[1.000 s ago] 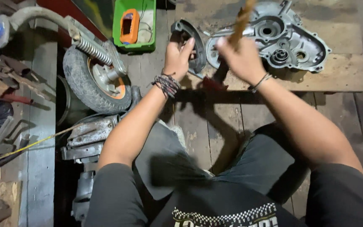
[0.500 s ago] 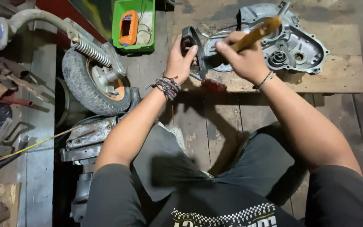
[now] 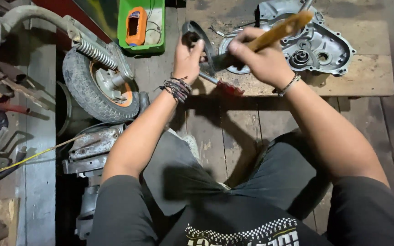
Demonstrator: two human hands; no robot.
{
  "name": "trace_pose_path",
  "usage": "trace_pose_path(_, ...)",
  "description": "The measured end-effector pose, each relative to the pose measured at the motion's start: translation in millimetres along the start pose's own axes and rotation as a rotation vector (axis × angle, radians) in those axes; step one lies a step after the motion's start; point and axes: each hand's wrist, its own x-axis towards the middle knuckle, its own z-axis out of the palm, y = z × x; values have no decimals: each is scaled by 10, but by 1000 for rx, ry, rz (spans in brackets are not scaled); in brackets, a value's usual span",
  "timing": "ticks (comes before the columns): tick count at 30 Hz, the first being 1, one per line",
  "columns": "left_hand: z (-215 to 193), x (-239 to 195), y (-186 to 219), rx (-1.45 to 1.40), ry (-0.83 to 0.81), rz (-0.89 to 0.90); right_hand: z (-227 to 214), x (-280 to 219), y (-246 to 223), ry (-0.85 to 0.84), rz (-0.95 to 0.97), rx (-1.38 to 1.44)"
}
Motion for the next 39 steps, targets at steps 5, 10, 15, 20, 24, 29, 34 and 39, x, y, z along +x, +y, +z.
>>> trace_pose_path(5,-29,-45,23,-84,-72,-98,-158,63,615,-36,-35,-202)
trace_pose_path(10,-47,-63,-542,88,-38,-259,-265,96,114,117,265,-81)
trace_pose_path(15,-1,-78,-242,-116,-249,-94,-221,69,184,-195,229,-1)
trace_pose_path(20,21,-100,-135,66,-285,-160,-265,100,527,2,19,45)
trace_pose_path(24,119,-104,-447,63,-406,-319,-139,166,765,-138,-51,124)
trace_pose_path(29,43,-69,-156,-37,-388,-297,-331,112,428,99,-199,-78)
trace_pose_path(34,52,-162,-178,35,-395,-298,-82,125,411,15,-238,124)
trace_pose_path(39,-64,-168,75,-106,-402,-143,-247,99,489,163,-173,186)
